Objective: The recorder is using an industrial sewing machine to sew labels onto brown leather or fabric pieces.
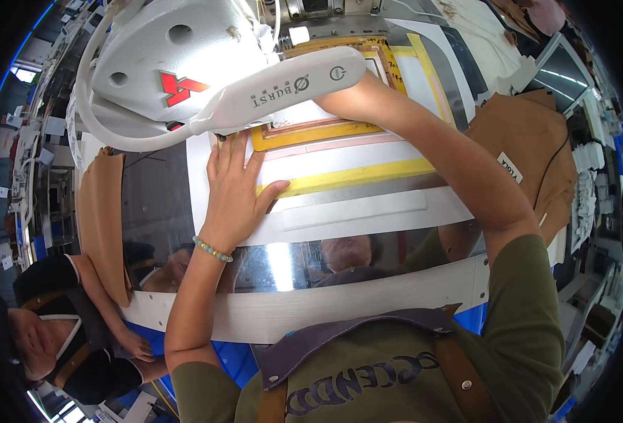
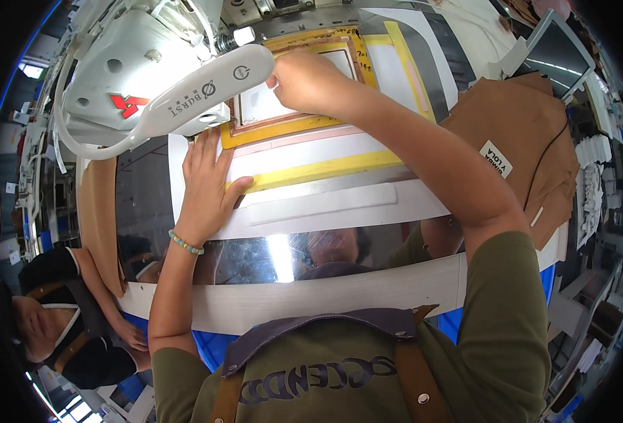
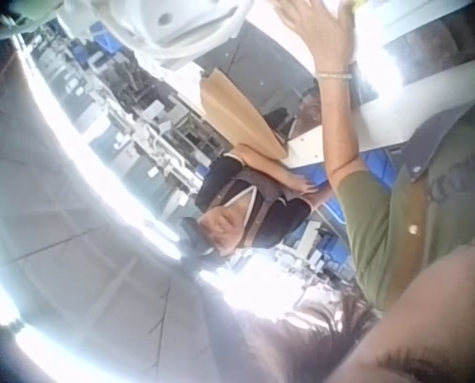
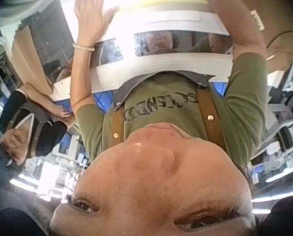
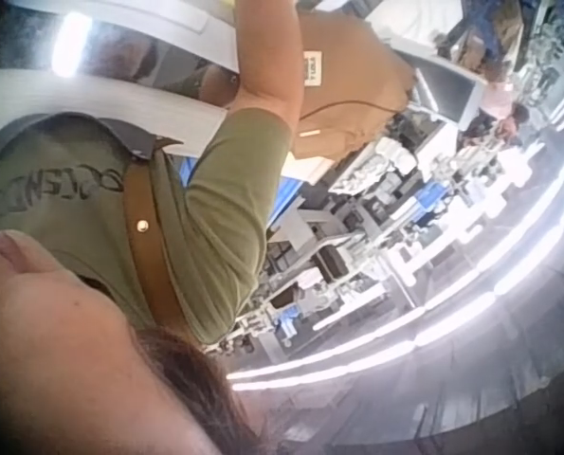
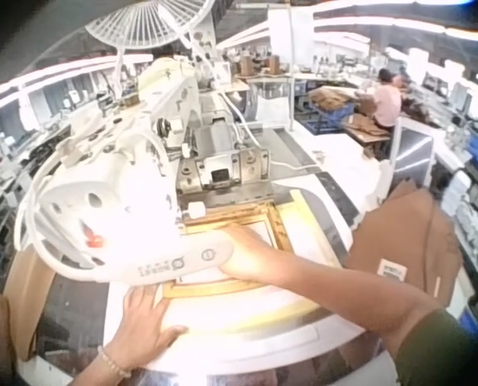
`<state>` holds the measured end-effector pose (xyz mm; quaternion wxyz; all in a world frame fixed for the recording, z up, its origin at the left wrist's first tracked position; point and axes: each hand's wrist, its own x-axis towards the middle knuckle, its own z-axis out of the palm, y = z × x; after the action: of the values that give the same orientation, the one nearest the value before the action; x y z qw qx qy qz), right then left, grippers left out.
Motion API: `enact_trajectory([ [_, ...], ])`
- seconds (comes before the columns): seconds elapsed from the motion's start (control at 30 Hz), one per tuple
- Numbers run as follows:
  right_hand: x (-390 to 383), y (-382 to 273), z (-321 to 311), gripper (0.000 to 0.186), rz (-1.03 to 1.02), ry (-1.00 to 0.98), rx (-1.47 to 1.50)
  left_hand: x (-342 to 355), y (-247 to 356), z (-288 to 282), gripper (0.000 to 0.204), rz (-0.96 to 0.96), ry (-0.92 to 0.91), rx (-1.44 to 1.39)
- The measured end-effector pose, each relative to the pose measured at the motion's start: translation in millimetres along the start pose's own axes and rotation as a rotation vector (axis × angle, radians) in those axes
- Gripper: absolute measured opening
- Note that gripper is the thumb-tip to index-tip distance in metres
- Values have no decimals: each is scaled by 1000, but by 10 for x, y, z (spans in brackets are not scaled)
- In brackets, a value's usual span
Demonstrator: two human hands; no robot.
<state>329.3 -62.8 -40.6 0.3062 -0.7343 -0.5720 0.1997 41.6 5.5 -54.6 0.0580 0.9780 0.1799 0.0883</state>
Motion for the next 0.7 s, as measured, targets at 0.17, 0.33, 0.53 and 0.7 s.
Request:
enact_trajectory([
  [0.17, -45, -73, -121, 20, -25, -235, 142, -17, -17, 19, 81, -3, -21, 25],
  [0.33, -71, -205, -108, 20, -3, -247, 115, 15, 15, 11, 86, -3, -24, 9],
  [0.53, -21, -271, 92, 21, -51, -169, 113, 29, 41, -31, 84, 5, -36, 24],
  [0.7, -13, -352, 66, 18, -24, -186, 121, 31, 43, -36, 85, -9, -38, 30],
])
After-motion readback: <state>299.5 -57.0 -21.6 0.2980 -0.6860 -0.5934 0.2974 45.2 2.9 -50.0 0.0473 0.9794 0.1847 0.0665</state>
